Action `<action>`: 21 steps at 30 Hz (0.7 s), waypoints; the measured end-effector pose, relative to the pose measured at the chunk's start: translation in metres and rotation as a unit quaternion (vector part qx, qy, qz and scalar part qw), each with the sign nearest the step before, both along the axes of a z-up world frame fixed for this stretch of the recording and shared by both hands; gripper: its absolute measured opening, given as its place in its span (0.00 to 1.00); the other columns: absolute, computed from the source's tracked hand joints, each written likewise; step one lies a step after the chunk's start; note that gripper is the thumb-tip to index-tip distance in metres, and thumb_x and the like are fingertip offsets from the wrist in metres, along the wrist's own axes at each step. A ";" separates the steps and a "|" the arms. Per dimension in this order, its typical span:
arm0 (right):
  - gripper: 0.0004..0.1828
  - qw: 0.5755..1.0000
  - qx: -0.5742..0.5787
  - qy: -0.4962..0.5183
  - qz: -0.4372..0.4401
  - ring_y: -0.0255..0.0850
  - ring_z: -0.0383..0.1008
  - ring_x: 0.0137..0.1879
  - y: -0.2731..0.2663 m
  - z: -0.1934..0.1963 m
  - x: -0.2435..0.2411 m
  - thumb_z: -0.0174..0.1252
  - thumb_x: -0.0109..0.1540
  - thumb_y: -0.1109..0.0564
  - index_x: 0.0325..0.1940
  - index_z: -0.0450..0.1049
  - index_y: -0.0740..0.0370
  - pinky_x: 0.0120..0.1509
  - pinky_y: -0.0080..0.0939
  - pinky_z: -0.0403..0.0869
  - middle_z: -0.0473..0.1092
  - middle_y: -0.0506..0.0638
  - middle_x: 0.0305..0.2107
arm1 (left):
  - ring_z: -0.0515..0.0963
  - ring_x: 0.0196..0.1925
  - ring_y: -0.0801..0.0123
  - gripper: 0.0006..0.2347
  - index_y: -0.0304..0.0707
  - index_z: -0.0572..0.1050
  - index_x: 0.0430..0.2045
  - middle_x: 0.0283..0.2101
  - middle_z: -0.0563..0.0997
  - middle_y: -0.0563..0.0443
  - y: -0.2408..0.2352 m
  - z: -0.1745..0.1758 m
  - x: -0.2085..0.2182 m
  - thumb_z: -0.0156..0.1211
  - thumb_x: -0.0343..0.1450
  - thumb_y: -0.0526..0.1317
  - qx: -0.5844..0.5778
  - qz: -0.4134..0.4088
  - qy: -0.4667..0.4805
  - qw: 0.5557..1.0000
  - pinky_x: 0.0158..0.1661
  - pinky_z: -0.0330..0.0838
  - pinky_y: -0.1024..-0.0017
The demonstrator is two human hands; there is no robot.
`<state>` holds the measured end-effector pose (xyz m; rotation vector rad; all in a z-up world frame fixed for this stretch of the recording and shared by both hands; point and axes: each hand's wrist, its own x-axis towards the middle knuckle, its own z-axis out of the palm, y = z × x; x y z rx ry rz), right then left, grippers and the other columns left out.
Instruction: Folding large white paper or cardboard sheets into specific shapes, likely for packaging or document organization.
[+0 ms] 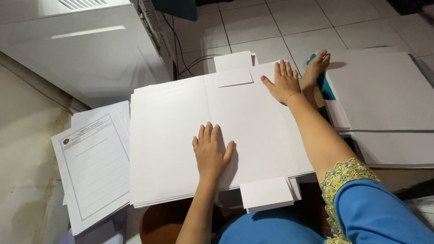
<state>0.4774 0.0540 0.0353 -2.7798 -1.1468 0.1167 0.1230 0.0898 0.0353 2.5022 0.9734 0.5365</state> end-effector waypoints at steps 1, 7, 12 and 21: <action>0.54 1.000 -0.003 0.004 0.000 0.50 0.32 0.82 -0.002 0.003 -0.005 0.16 0.66 0.19 0.80 0.43 0.62 0.80 0.58 0.36 0.38 0.59 0.77 | 0.57 0.75 0.48 0.31 0.42 0.66 0.64 0.70 0.64 0.38 0.000 0.000 0.001 0.50 0.70 0.61 -0.003 0.000 0.004 1.000 0.68 0.43 0.42; 0.55 1.000 0.005 0.008 0.011 0.53 0.33 0.82 -0.049 0.013 -0.052 0.21 0.66 0.19 0.79 0.42 0.66 0.81 0.57 0.36 0.39 0.64 0.76 | 0.58 0.74 0.49 0.30 0.41 0.68 0.62 0.69 0.66 0.38 -0.002 0.000 0.001 0.51 0.70 0.60 -0.008 0.010 -0.016 1.000 0.68 0.44 0.43; 0.55 1.000 0.022 0.019 -0.002 0.58 0.33 0.81 -0.121 0.025 -0.126 0.29 0.66 0.22 0.77 0.43 0.74 0.81 0.59 0.37 0.39 0.70 0.75 | 0.59 0.74 0.47 0.29 0.41 0.68 0.62 0.68 0.66 0.37 -0.003 -0.004 -0.001 0.52 0.71 0.60 0.013 0.008 -0.036 0.999 0.68 0.45 0.42; 0.58 0.998 0.007 0.054 -0.016 0.62 0.28 0.81 -0.195 0.000 -0.212 0.31 0.65 0.20 0.77 0.40 0.74 0.79 0.63 0.32 0.35 0.73 0.74 | 0.61 0.73 0.51 0.29 0.44 0.69 0.61 0.67 0.68 0.41 0.000 -0.019 -0.001 0.55 0.69 0.61 0.045 0.014 -0.041 0.998 0.68 0.49 0.43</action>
